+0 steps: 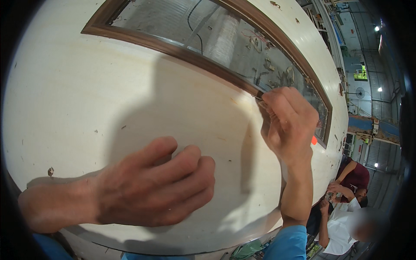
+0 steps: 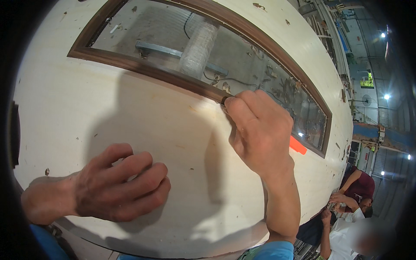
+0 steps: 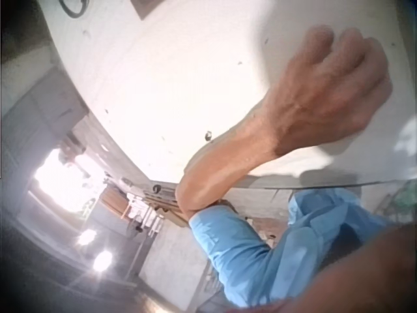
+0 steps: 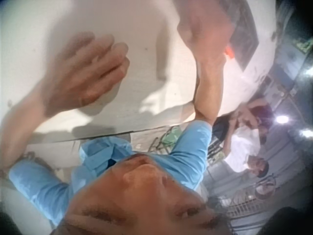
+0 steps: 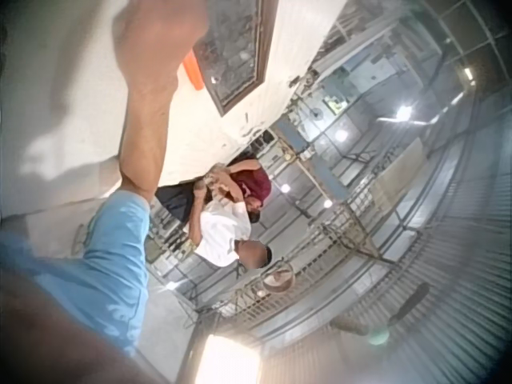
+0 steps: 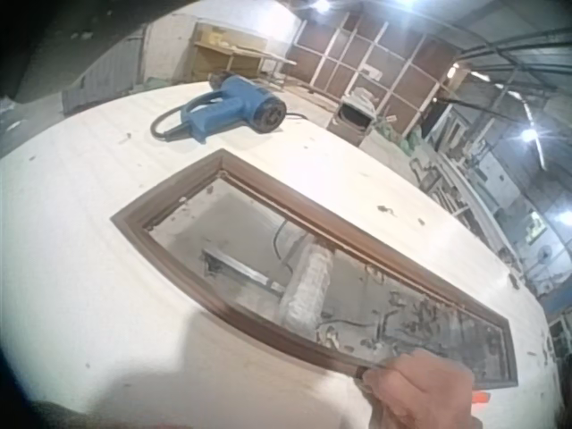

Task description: The person uses a red utility knife to trim excess material along the edge of a brown frame on a white door panel. They repeatedly scrape and remove small debris by hand while working around the frame perimeter.

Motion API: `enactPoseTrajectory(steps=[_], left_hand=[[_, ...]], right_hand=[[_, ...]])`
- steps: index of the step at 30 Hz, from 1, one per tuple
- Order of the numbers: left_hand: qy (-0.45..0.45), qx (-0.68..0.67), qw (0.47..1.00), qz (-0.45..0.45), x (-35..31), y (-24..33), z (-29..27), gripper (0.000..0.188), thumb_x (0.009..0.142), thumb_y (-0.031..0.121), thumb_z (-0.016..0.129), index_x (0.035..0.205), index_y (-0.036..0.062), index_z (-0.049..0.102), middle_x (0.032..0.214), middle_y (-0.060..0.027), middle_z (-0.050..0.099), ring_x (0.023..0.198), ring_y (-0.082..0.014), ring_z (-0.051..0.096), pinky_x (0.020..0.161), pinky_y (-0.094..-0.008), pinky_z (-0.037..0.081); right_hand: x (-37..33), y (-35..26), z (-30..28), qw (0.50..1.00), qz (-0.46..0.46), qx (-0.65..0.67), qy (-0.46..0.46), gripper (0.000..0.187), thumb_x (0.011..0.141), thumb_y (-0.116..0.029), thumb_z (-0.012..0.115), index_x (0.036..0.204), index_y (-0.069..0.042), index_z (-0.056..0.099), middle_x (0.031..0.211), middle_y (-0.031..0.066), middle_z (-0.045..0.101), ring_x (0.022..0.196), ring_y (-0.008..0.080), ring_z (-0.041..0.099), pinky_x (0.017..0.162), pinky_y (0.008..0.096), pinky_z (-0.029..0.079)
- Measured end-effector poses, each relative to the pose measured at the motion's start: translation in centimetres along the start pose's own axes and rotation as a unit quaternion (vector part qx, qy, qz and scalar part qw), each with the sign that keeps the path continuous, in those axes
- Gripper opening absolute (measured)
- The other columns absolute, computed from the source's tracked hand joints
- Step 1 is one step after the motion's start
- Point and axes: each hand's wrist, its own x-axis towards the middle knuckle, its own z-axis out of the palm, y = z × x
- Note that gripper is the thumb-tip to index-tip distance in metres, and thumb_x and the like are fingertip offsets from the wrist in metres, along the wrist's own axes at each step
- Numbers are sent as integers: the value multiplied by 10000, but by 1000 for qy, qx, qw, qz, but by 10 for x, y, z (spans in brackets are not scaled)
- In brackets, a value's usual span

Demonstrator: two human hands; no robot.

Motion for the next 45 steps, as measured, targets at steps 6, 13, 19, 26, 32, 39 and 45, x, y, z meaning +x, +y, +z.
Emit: enactPoseTrajectory(steps=[6, 13, 19, 26, 32, 39, 45], left_hand=[[21, -37, 999, -11, -2, -2, 2, 219, 870, 139, 735, 1084, 116, 690, 1084, -25, 670, 1022, -186, 640, 865, -341, 506], [32, -44, 998, -8, -5, -4, 4, 209, 886, 132, 734, 1092, 113, 705, 1082, -25, 678, 1030, -184, 647, 864, -338, 502], [22, -45, 999, -5, -6, -5, 2, 222, 887, 131, 727, 1106, 107, 696, 1092, -28, 673, 1048, -187, 642, 885, -344, 498], [1, -21, 1000, -7, -3, 0, -1, 225, 882, 122, 719, 1105, 108, 687, 1131, -32, 665, 1069, -193, 629, 892, -349, 495], [18, -42, 999, 3, -3, -6, 0, 192, 865, 127, 697, 1053, 88, 691, 1116, -38, 651, 1063, -190, 619, 881, -340, 489], [28, -40, 999, 16, -8, -10, 1, 188, 877, 151, 691, 1051, 82, 698, 1125, -36, 648, 1082, -184, 614, 889, -335, 493], [2, -22, 1000, 17, -7, -9, -6, 193, 888, 148, 705, 1075, 98, 706, 1143, -20, 646, 1091, -176, 613, 887, -328, 503]], right_hand=[[0, 6, -2, 996, 29, 81, -4, 197, 741, 63, 737, 894, -31, 656, 800, 100, 606, 696, 312, 589, 602, 396, 477], [-13, -9, 9, 997, 17, 25, 70, 177, 809, 43, 810, 918, -29, 691, 818, 80, 639, 678, 259, 576, 580, 358, 469], [-12, -11, 12, 996, 1, -13, 83, 203, 786, 42, 827, 925, -25, 695, 831, 71, 638, 645, 238, 542, 552, 350, 444], [-8, -12, 13, 997, -12, -23, 72, 243, 701, 89, 765, 894, -27, 674, 833, 77, 632, 652, 250, 545, 561, 362, 450], [-6, -4, 10, 998, 14, 28, 47, 255, 694, 110, 727, 898, -34, 674, 804, 86, 631, 676, 273, 583, 575, 372, 466], [-13, -13, 8, 997, 29, 15, 70, 259, 718, 87, 788, 926, -34, 693, 843, 87, 665, 687, 263, 597, 575, 367, 468], [0, -21, 16, 997, -23, -7, 76, 256, 751, 58, 823, 970, -15, 712, 880, 92, 673, 680, 249, 582, 564, 354, 450]])
